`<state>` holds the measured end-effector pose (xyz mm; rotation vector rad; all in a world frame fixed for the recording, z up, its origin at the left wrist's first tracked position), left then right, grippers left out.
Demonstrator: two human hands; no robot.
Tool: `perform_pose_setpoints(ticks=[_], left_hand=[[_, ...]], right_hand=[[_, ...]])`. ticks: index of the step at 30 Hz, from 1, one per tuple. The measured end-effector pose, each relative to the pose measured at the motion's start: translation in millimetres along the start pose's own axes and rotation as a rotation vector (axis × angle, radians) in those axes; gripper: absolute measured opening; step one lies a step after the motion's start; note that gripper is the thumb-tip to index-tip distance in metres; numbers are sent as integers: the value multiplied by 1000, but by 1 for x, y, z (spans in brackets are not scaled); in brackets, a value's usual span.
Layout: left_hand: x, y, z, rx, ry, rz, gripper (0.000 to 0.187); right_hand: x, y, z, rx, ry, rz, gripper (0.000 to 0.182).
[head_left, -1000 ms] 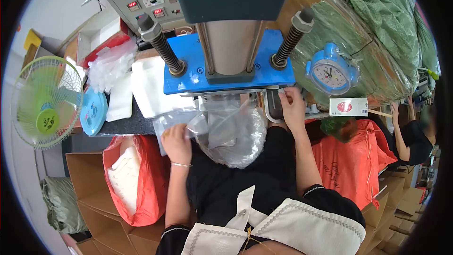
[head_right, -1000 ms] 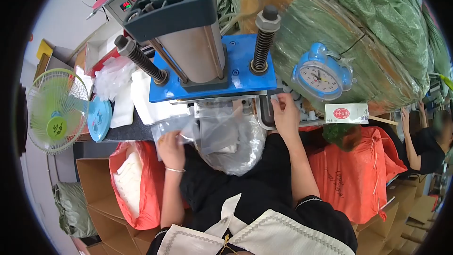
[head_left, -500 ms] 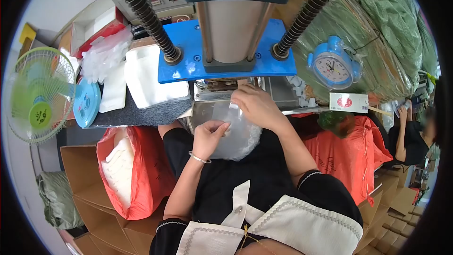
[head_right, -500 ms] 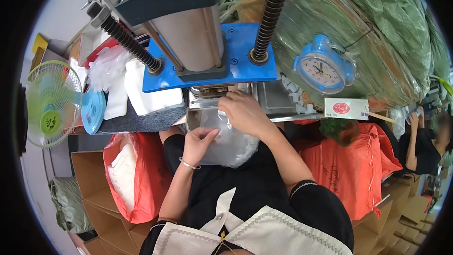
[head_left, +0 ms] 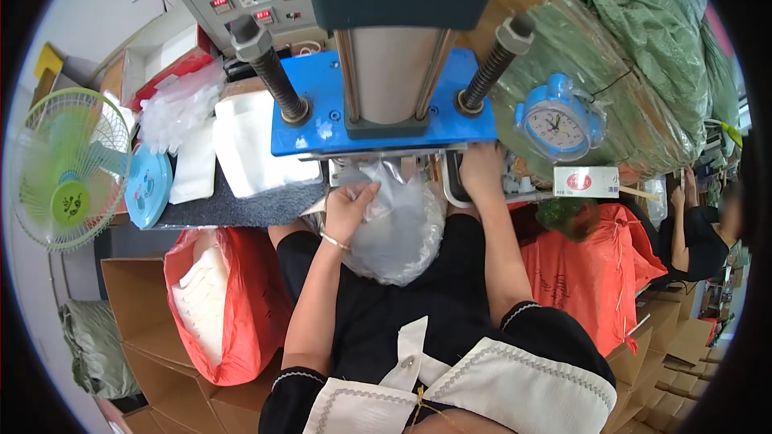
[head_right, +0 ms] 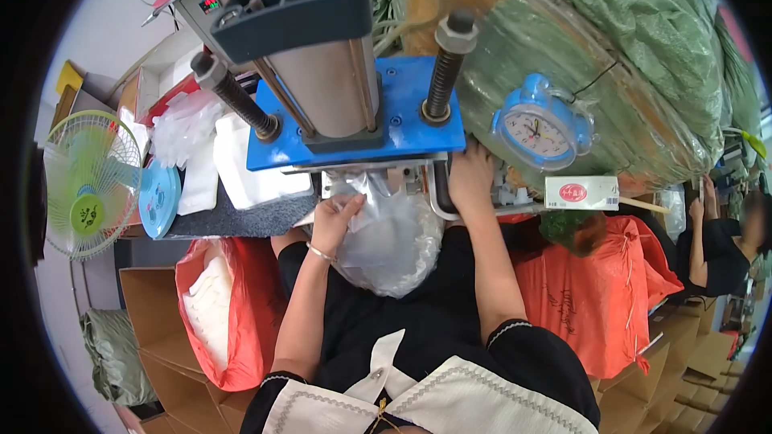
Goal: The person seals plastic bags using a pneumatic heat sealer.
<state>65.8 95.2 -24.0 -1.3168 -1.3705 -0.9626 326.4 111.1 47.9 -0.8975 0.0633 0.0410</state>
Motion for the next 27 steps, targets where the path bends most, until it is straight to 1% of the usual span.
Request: perform_pose_setpoints(ticks=[1,2,4,5,7,8,10,11,12,13,14,15,16,17,18,19,20,21,22,23,24,25,26,27], left_hand=[[31,-9,-3,56,175,290,31],[50,-20,-4,77,161,761,43],[98,-54,-11,526,523,1049,65],[90,-64,-10,523,520,1060,65],[74,-63,-13,542,839,1206,73],[50,-62,-19,498,773,1156,68],[40,-63,-42,394,786,1114,51],[38,-73,-44,397,744,1082,37],[43,-83,-50,404,694,1047,24],[66,-88,-56,434,618,920,11],[84,-91,-61,470,597,815,10],[97,-86,-67,399,593,766,11],[109,-77,-74,326,590,716,11],[117,-63,-80,232,539,544,15],[114,-50,-81,137,496,532,19],[106,-41,-80,92,439,479,20],[96,-33,-77,47,381,426,21],[94,-29,-74,43,381,424,21],[84,-25,-68,7,269,442,20],[73,-21,-64,-24,157,458,19],[67,-17,-62,-18,157,455,19],[55,-12,-59,-11,68,283,19],[44,-8,-56,-5,-19,110,20],[35,-4,-54,-31,-65,71,20]], right_hand=[[-3,9,-8,-142,44,-24,23],[-13,2,-10,-46,-31,-19,24],[-14,2,-8,-115,37,105,24],[-15,2,-10,-122,42,112,24],[-5,-1,-3,-11,214,263,19],[-4,-5,-1,-1,218,265,19],[12,-6,-9,-7,518,610,17],[22,9,-25,-25,649,834,16],[19,4,-31,-40,654,827,16],[9,0,-40,-80,800,1105,16],[-6,-6,-43,-117,941,1388,17],[-26,-22,-41,-158,937,1414,18],[-43,-26,-40,-243,882,1465,20],[-59,-32,-36,-243,848,1510,20],[-73,-39,-31,-239,815,1552,19],[-78,-44,-25,-236,822,1548,19],[-86,-52,-13,-258,625,1433,19],[-95,-56,-4,-279,428,1312,18],[-96,-51,-3,-279,428,1309,18],[-100,-37,-8,-385,482,1319,18],[-104,-22,-15,-491,530,1328,18],[-105,-14,-20,-442,644,1430,20],[-107,-10,-24,-443,637,1435,20],[-105,-6,-29,-437,770,1493,20]])
Point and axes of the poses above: each hand's wrist, its own z-axis towards the middle knuckle, its own y-axis out of the palm, x = y × z, the point moved 7 cm from there along z, towards the middle knuckle, and after that the axes turned 13 degrees about x, right-handed, at the moved point
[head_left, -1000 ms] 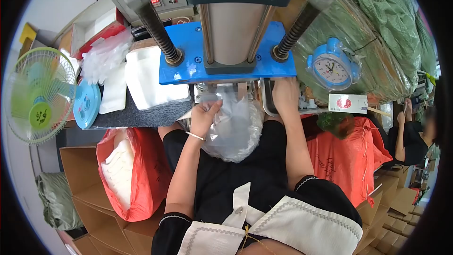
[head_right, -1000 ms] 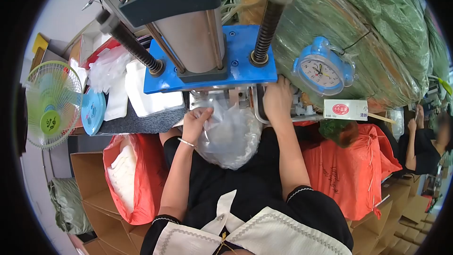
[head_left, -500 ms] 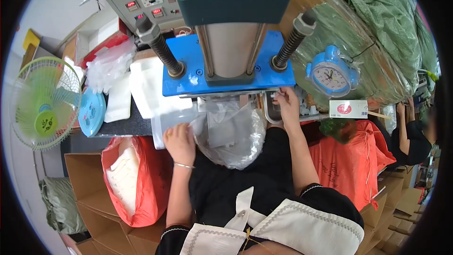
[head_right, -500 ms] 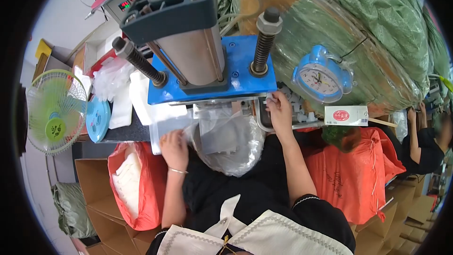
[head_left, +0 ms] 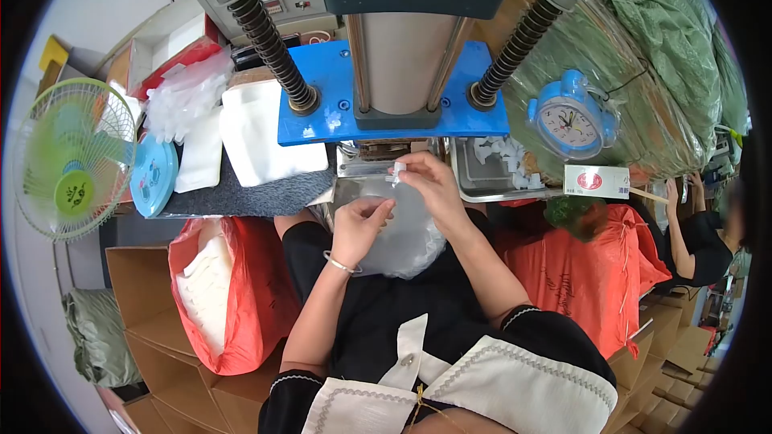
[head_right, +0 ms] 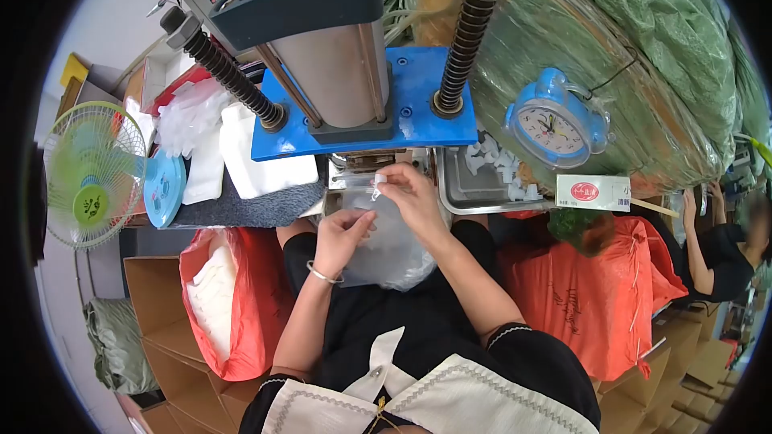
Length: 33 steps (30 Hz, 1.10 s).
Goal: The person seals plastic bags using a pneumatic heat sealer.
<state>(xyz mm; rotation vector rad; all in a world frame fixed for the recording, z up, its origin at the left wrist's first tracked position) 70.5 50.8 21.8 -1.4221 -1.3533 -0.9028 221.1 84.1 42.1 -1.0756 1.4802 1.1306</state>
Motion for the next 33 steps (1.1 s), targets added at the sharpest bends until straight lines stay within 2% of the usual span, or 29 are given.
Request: perform_pose_setpoints(ticks=[1,2,4,5,7,9,11,13,15,16,18,19,21,22,23,24,25,27,29,30,31,32,33], left_hand=[[-6,1,3,-2,0,1,20],[-9,3,5,1,60,36,20],[-13,5,9,-8,120,72,20],[-18,2,11,-1,103,108,21],[-20,2,12,8,90,142,22],[-18,4,12,6,40,68,22],[-20,6,13,15,15,2,22],[-22,4,16,15,-10,-57,22],[-21,3,21,4,11,-72,21],[-18,1,30,0,43,-104,21],[-13,2,48,17,23,-104,20],[-9,2,55,37,4,-104,19],[-4,7,57,23,29,-118,22],[-8,9,57,43,28,-125,23],[-10,9,57,62,29,-130,25],[-2,1,54,74,46,76,24],[12,-9,54,81,54,71,24],[57,-51,42,550,488,963,42],[72,-79,40,777,841,1108,68],[48,-83,50,673,830,1071,73],[25,-78,46,628,818,1090,70],[19,-67,29,594,837,1123,61],[14,-59,16,556,855,1155,52]], right_hand=[[7,-4,0,58,86,96,20],[9,-8,1,64,86,96,20],[-1,-24,5,148,-103,-34,20],[-4,-30,7,154,-101,-35,20],[-16,-22,6,-47,-222,-392,19],[-1,-14,6,-69,-173,-369,19],[11,-14,7,58,-89,-112,22],[10,-12,5,77,-80,-75,23],[-10,-16,0,165,-302,-398,20],[-14,-20,0,169,-301,-399,20],[-41,-41,-4,425,-612,-795,21],[-43,-52,5,421,-617,-796,21],[-49,-72,18,498,-843,-1133,27],[-42,-81,24,505,-854,-1134,27],[-23,-89,37,430,-727,-1219,27],[-8,-93,48,349,-597,-1296,27],[-10,-91,50,349,-609,-1293,27],[-5,-90,49,375,-572,-1228,24],[-6,-92,52,343,-595,-1197,25],[-16,-94,52,388,-578,-1066,24],[-22,-98,52,431,-560,-936,23],[-16,-103,54,425,-439,-833,17],[-16,-105,53,432,-439,-829,17]])
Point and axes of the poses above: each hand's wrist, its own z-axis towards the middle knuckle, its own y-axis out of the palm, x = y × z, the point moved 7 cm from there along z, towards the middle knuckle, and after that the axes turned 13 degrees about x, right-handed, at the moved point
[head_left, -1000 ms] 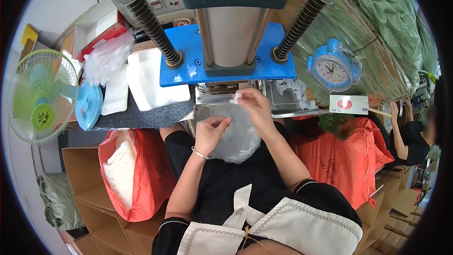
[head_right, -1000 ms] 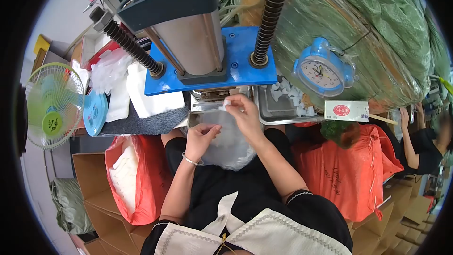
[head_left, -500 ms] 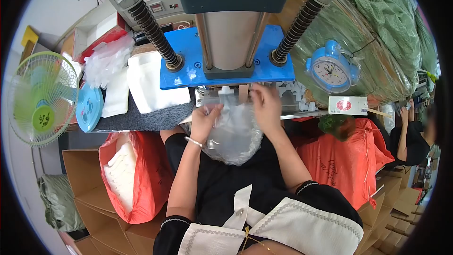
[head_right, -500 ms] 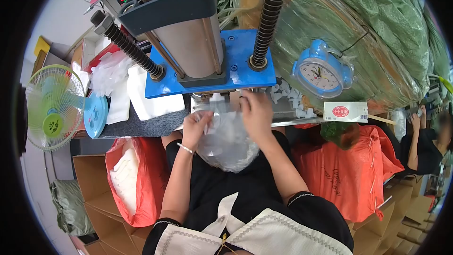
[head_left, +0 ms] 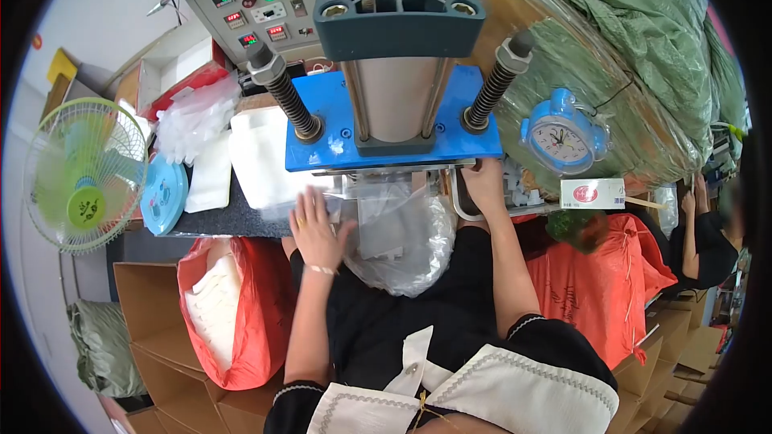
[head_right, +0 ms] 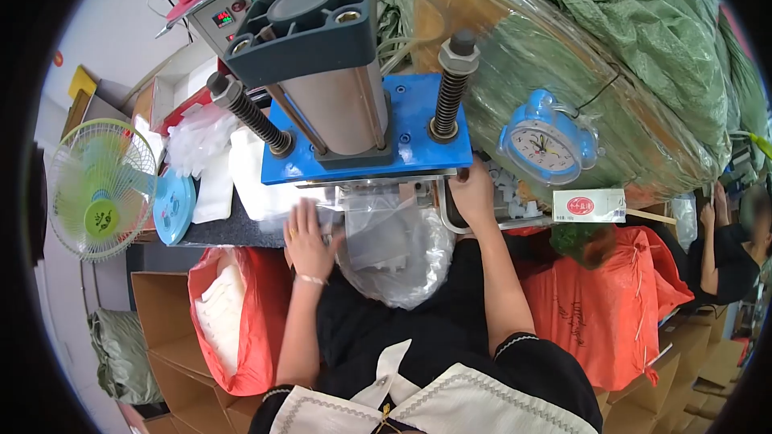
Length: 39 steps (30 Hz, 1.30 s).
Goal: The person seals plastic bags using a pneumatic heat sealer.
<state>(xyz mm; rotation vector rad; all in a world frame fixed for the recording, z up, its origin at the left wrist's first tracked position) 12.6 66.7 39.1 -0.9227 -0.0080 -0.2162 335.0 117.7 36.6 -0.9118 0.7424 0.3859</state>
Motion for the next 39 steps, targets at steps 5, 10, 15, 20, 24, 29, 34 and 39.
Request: perform_pose_setpoints(ticks=[5,10,15,20,24,29,34,39], left_hand=[[-15,-43,6,-62,-258,-282,11],[35,-66,19,-235,-355,-679,17],[41,-12,-18,-416,-675,-960,23],[50,15,-32,-510,-871,-1157,21],[45,39,-22,-511,-902,-1262,20],[38,67,-7,-508,-915,-1200,29],[15,3,44,-211,-382,-243,35],[-8,9,11,-27,-53,-62,72]], right_hand=[[-10,-23,-37,-14,308,469,15],[-113,-18,-55,-324,-189,401,16],[-128,12,-58,-554,-444,184,13],[-108,28,-63,-436,-201,381,16],[-77,2,-46,-104,-94,113,21],[-23,-28,-8,85,-250,-561,17],[-20,-8,-15,48,-276,-539,22],[-8,3,-10,-42,-148,-306,25]])
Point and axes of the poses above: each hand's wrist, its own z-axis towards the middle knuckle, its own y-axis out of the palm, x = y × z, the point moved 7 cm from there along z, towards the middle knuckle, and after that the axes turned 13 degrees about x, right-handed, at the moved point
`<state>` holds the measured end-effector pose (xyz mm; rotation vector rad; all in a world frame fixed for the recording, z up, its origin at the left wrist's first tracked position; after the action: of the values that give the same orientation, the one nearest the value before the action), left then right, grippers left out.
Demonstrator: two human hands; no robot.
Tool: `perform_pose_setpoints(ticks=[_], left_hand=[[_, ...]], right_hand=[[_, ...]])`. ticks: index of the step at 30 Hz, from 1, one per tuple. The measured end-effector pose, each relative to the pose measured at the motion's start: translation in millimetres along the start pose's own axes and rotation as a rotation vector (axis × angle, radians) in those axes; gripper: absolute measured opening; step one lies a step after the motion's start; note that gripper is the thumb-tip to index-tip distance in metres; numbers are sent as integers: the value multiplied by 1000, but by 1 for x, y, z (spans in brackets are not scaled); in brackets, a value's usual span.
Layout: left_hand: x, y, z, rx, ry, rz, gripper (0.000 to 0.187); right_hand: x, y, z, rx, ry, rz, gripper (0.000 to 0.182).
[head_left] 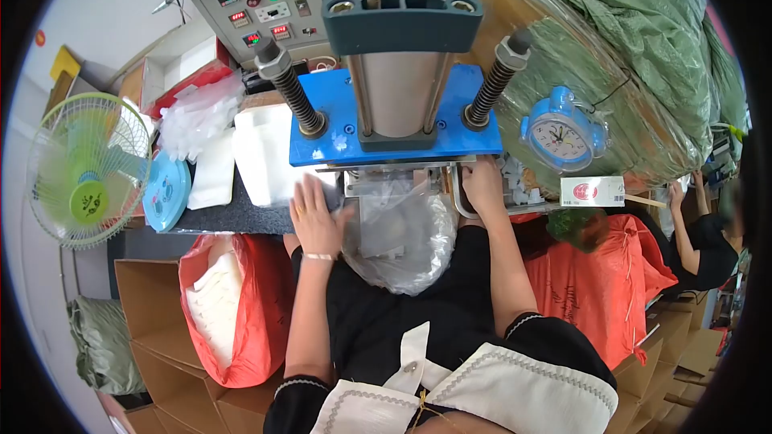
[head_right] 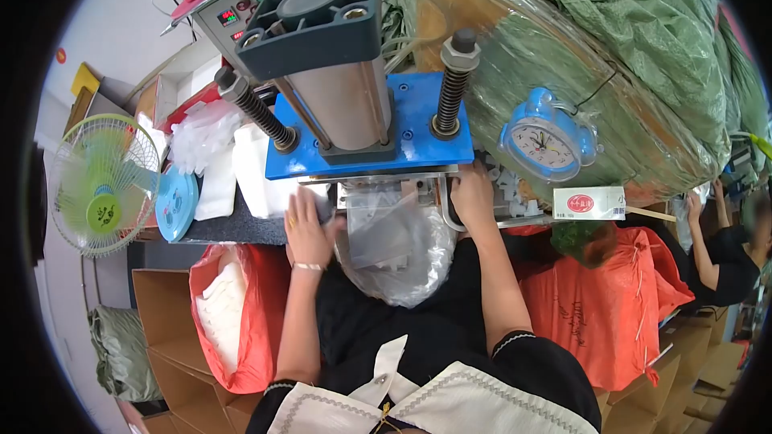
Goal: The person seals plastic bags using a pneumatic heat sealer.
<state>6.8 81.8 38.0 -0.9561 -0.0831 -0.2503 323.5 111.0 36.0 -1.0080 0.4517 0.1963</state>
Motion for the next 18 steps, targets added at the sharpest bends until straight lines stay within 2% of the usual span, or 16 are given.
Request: perform_pose_setpoints(ticks=[1,2,3,5,6,7,9,10,14,15,16,18], left_hand=[[2,5,-18,-99,8,24,73],[0,3,-32,-103,7,-49,59],[-3,-11,-32,-7,29,-60,35],[-13,-34,-22,-30,-146,-198,13],[-13,-46,-13,-38,-204,-217,5],[-7,-63,-4,15,-270,-308,10],[13,-75,5,-32,-237,-413,14],[21,-70,0,-73,-315,-542,18],[56,-39,-17,-355,-430,-721,21],[59,-34,-18,-364,-429,-727,21],[59,-22,-25,-431,-524,-784,21],[58,-1,-38,-515,-690,-923,20]], right_hand=[[2,-7,2,13,69,104,26],[-1,-16,1,23,138,188,23],[7,-12,-5,18,146,184,23],[35,8,-25,-77,438,595,26],[28,3,-30,-134,529,674,23],[20,-2,-32,-147,530,674,23],[-4,-23,-28,-32,393,830,18],[-18,-30,-30,-15,395,876,18],[-77,-46,-33,-114,315,976,18],[-94,-48,-29,-181,196,926,19],[-107,-46,-28,-248,76,875,19],[-107,-25,-35,-250,119,873,19]])
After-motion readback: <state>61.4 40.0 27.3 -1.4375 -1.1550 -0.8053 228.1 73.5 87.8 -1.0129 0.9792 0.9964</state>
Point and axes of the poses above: each hand's wrist, its own z-axis towards the middle knuckle, its own y-axis out of the palm, x = y × z, the point moved 7 cm from there along z, towards the middle knuckle, and after that the axes turned 13 degrees about x, right-handed, at the moved point
